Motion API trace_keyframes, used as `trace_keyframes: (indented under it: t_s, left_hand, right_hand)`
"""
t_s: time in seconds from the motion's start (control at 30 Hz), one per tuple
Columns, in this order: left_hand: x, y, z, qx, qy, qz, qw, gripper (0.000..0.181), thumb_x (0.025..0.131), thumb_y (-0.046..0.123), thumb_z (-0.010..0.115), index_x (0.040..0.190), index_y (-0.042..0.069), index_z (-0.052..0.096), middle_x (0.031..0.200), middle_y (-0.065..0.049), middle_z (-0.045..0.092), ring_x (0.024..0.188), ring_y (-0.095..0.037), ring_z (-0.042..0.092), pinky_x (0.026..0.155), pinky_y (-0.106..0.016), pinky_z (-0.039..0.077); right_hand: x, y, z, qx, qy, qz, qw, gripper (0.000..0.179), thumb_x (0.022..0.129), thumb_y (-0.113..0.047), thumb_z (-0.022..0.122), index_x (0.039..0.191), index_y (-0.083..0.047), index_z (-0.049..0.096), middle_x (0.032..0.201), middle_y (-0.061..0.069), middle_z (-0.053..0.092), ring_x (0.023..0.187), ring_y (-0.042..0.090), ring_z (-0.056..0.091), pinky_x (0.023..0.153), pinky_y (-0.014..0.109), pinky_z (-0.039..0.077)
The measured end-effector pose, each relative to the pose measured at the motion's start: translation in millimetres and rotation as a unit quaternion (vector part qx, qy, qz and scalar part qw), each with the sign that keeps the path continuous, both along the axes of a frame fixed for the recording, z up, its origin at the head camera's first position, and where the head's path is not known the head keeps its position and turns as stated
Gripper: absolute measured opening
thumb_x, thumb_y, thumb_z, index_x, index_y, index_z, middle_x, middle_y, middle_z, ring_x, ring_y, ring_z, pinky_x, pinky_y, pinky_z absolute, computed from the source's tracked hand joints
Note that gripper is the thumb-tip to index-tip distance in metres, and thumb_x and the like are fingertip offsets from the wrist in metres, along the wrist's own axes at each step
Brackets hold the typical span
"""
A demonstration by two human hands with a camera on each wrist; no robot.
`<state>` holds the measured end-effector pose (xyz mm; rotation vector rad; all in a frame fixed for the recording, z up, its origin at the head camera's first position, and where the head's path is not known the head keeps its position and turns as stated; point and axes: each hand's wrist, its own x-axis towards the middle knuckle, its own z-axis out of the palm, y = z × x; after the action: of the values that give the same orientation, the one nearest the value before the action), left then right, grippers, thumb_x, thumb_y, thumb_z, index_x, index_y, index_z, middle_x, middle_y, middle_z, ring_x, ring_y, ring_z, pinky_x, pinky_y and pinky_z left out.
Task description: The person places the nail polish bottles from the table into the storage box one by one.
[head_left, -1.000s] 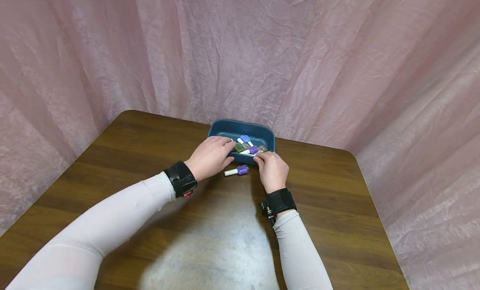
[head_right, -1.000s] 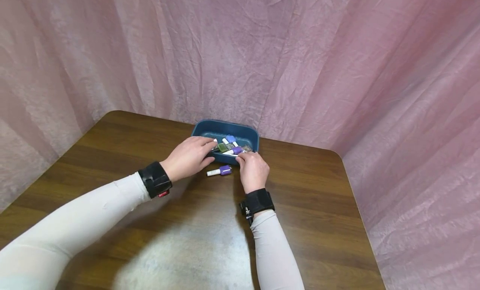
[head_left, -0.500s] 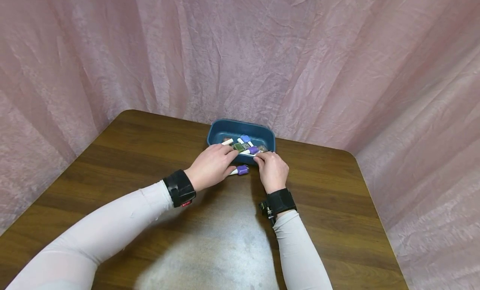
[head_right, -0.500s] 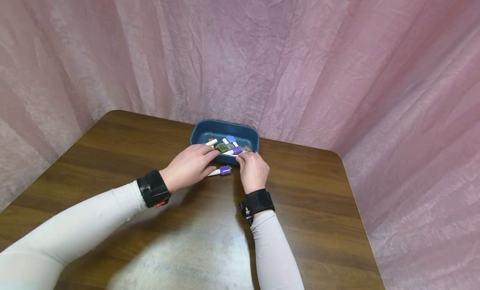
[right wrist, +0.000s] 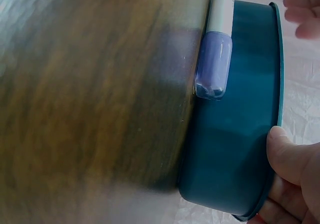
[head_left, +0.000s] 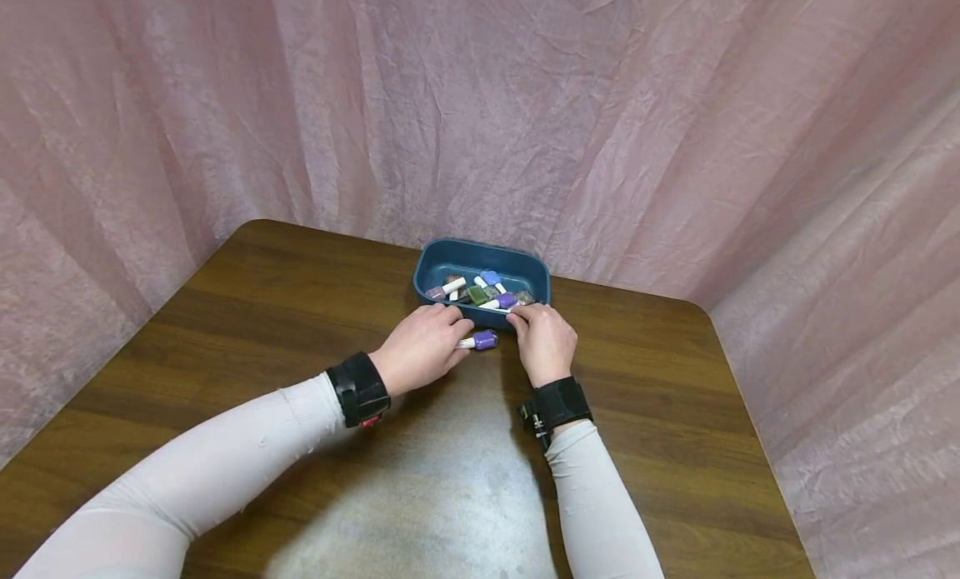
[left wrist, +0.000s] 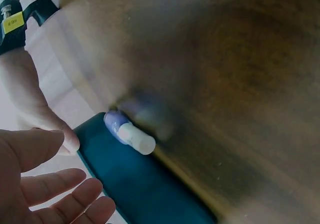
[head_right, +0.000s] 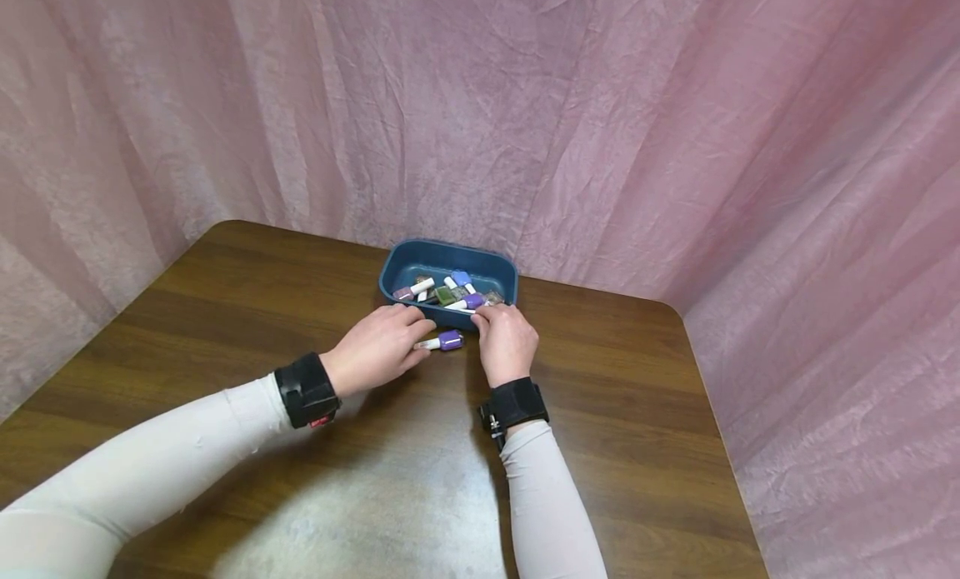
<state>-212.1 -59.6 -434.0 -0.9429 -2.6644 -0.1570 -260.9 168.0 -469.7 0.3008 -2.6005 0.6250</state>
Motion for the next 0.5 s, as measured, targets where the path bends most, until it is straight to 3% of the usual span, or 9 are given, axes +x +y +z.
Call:
trace_keyframes:
  t_s: [0.23, 0.5]
  left_hand:
    - [0.8, 1.4, -8.4, -0.008, -0.008, -0.003, 0.9999, 0.032, 0.099, 0.028, 0.087, 0.120, 0.006, 0.078, 0.107, -0.009, 0.072, 0.098, -0.029, 0.068, 0.087, -0.044, 0.060]
    - [-3.6, 2.6, -15.9, -0.023, -0.030, 0.005, 0.9993, 0.035, 0.098, 0.030, 0.087, 0.123, 0.006, 0.078, 0.108, -0.009, 0.073, 0.098, -0.028, 0.069, 0.086, -0.042, 0.060]
  right_hand:
    - [0.0, -0.3, -0.2, -0.001, 0.002, 0.001, 1.0000, 0.015, 0.101, -0.028, 0.083, 0.110, -0.017, 0.089, 0.101, 0.005, 0.082, 0.097, 0.029, 0.076, 0.074, 0.049, 0.060]
    - [0.2, -0.1, -0.1, -0.002, 0.007, 0.003, 1.0000, 0.015, 0.101, -0.027, 0.084, 0.109, -0.017, 0.089, 0.100, 0.004, 0.082, 0.097, 0.029, 0.076, 0.074, 0.049, 0.060]
